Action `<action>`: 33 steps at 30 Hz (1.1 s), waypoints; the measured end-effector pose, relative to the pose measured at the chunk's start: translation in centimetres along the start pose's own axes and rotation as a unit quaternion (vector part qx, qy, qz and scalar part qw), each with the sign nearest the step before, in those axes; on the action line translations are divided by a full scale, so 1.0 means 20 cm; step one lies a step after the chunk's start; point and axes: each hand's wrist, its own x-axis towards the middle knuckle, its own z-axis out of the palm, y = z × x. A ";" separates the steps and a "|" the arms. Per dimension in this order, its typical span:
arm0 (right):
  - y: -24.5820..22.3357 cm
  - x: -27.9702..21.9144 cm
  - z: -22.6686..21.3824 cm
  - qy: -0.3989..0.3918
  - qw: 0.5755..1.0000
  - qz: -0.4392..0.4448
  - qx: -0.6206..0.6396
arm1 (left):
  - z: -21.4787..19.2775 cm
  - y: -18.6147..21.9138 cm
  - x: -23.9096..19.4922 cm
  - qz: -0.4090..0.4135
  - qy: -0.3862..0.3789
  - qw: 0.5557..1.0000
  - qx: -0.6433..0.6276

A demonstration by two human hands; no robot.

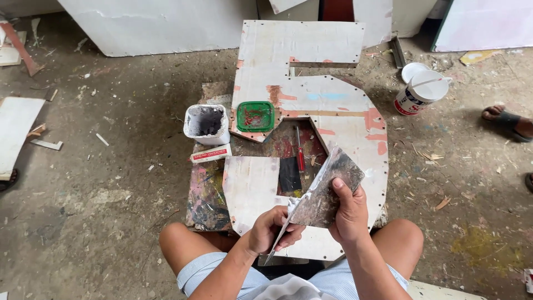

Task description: Applying filler and scraping the edges of a large wooden letter to prepare it for finishing.

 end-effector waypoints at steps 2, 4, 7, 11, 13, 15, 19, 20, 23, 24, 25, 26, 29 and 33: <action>0.01 0.01 0.01 -0.008 1.000 -0.005 0.005 | 0.00 0.02 -0.01 0.003 0.006 1.000 0.015; 0.04 0.03 0.01 -0.022 1.000 -0.004 0.012 | 0.00 0.02 -0.03 0.023 0.019 0.999 0.046; 0.08 0.06 0.00 -0.039 0.999 -0.011 0.025 | -0.01 0.02 -0.04 0.043 0.023 0.997 0.060; 0.08 0.03 0.06 -0.052 0.998 -0.017 0.013 | -0.02 0.01 -0.06 0.043 0.043 0.993 0.100; 0.09 0.00 0.08 -0.082 0.996 -0.024 -0.017 | -0.07 -0.03 -0.07 0.044 0.055 0.994 0.083; 0.11 -0.01 0.04 -0.088 0.995 -0.029 -0.024 | -0.08 -0.02 -0.07 0.053 0.085 0.989 0.108; 0.11 -0.01 -0.07 -0.160 0.986 -0.046 0.026 | -0.12 -0.03 -0.07 0.050 0.090 0.994 -0.032; 0.07 0.00 -0.05 -0.161 0.986 -0.045 0.026 | -0.10 -0.01 -0.08 0.050 0.090 0.994 -0.031; -0.02 0.03 0.02 -0.090 0.994 -0.061 -0.001 | -0.06 0.00 -0.10 0.034 -0.004 0.994 -0.106; -0.03 0.04 0.05 -0.050 0.998 -0.045 0.001 | -0.05 -0.01 -0.10 0.019 -0.025 0.992 -0.120; -0.03 0.05 0.08 -0.009 1.000 -0.029 0.003 | -0.04 -0.01 -0.10 0.004 -0.046 0.990 -0.133; -0.02 0.04 0.09 -0.007 1.000 -0.030 0.003 | -0.04 -0.02 -0.09 0.003 -0.048 0.990 -0.134; 0.05 -0.02 0.10 -0.022 1.000 -0.003 0.002 | -0.08 -0.09 -0.09 -0.017 -0.024 0.996 -0.079; 0.12 -0.07 0.06 -0.069 0.997 -0.039 -0.020 | -0.19 -0.19 -0.12 -0.030 0.005 0.993 -0.112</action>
